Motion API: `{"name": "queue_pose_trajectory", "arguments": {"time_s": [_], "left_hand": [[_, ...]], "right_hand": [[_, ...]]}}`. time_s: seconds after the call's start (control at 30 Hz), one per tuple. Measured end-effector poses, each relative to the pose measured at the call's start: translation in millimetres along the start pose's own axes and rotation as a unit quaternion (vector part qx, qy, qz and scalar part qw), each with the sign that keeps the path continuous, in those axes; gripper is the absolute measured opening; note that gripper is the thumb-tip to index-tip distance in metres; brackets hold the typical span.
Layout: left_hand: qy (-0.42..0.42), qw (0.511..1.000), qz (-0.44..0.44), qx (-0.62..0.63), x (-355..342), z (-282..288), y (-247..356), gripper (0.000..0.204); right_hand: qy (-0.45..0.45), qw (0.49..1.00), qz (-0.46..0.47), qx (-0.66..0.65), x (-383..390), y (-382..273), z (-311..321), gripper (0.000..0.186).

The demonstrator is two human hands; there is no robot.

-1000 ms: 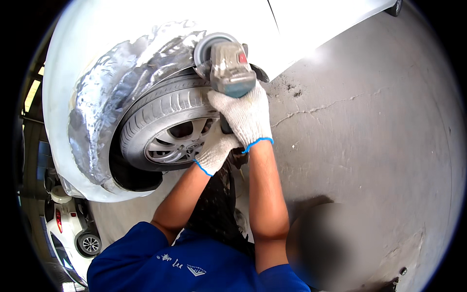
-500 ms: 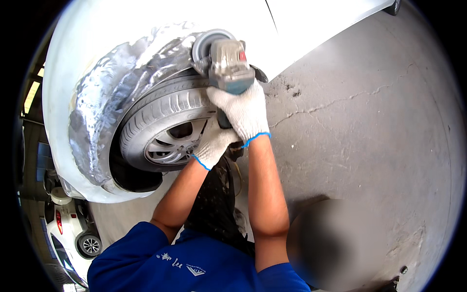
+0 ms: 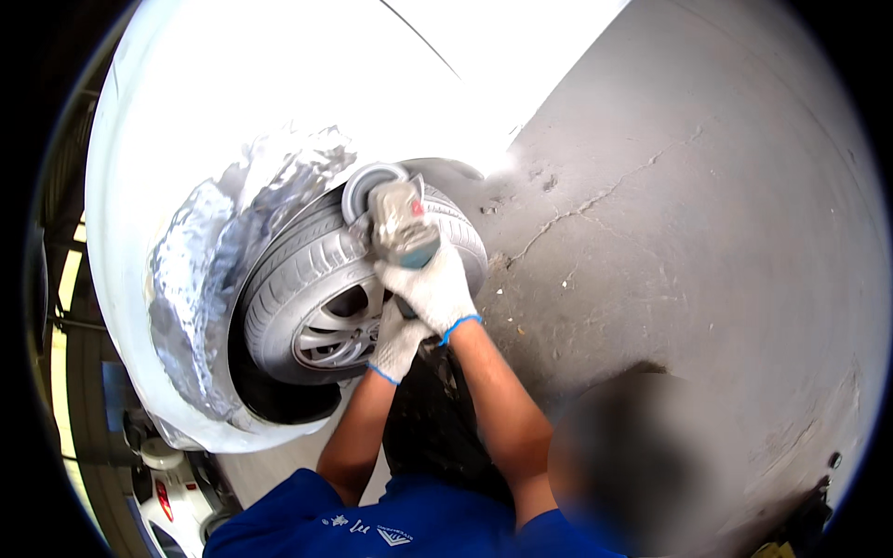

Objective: The person sands the front fender of a white car using an angle grinder, then switches to a hammer to tap the panel near the wheel arch. The work is performed in a garage with other vehicles visible.

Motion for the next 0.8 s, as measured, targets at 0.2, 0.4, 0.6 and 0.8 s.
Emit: {"name": "queue_pose_trajectory", "arguments": {"time_s": [0.2, 0.4, 0.6, 0.8], "left_hand": [[0.056, 0.993, 0.085, 0.067, 13.9, 0.9, -37.7, 0.075], [0.012, 0.998, 0.039, 0.049, 28.4, -20.9, -22.5, 0.069], [0.029, 0.997, 0.022, 0.070, -5.8, -19.4, -12.5, 0.076], [-0.009, 0.970, 0.059, 0.236, -39.2, -31.6, -39.4, 0.079]], "right_hand": [[-0.035, 0.995, -0.075, 0.048, 4.9, 5.7, -6.9, 0.068], [0.012, 0.996, -0.076, 0.036, 28.0, 14.6, 6.8, 0.059], [0.011, 0.998, -0.027, 0.059, -0.2, -13.7, 4.8, 0.059], [0.063, 0.996, -0.021, 0.064, -11.2, -19.8, 9.0, 0.062]]}}
Point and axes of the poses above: each hand's wrist, its own x-axis away from the middle knuckle, its own z-axis out of the back of the hand, y = z × x, the point moved 1 cm from there along -x, towards the middle knuckle, and after that the axes turned 2 degrees about -y, right-handed, at the moved point
